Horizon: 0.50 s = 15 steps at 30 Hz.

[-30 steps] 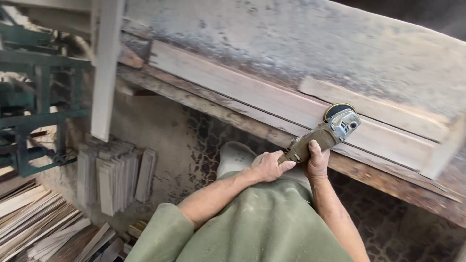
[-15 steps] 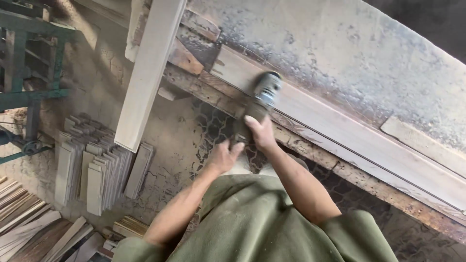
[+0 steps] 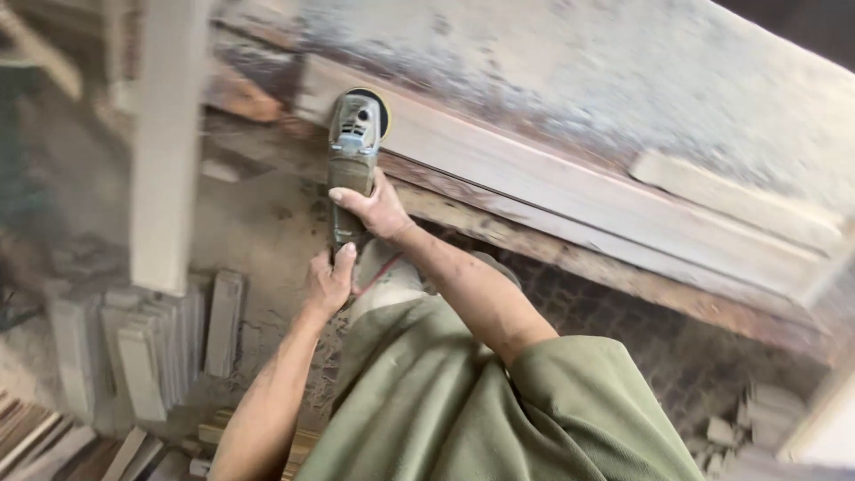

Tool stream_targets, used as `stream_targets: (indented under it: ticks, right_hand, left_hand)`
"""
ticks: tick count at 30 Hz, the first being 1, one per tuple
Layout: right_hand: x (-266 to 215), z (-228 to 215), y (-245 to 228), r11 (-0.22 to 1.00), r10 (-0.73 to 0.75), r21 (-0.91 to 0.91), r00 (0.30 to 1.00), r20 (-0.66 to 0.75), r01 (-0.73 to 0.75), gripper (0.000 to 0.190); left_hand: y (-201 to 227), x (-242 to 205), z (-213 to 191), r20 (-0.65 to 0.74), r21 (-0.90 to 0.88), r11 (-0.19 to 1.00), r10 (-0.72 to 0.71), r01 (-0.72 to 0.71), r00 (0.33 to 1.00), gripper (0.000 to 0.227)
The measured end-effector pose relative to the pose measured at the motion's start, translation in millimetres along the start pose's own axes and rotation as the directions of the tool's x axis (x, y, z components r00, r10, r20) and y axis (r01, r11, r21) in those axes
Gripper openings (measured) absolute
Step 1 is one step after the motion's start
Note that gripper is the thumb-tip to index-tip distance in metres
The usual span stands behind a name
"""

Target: The recorder is applying filler to wooden boards and then sanding them smooth using a handheld power sander at a workbench.

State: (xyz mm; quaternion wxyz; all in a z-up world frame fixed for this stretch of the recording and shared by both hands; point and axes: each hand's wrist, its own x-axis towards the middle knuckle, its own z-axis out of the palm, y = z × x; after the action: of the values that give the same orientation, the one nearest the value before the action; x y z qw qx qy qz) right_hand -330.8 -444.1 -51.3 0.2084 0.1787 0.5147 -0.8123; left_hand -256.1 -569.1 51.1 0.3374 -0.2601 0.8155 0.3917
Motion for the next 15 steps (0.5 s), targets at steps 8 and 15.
stream_targets:
  ticks: [8,15]
  right_hand:
    - [-135,-183,-10,0.97,-0.108,0.182,0.956,-0.271,0.161,0.05]
    - [-253,-389,-14,0.972,-0.205,-0.015,0.82,-0.535,0.233,0.041]
  left_hand:
    - [57,-67,154,0.273,0.28,0.958,-0.013,-0.067,0.962,0.061]
    - [148,-110,331,0.512,0.32,0.845,0.225,-0.428,0.829,0.06]
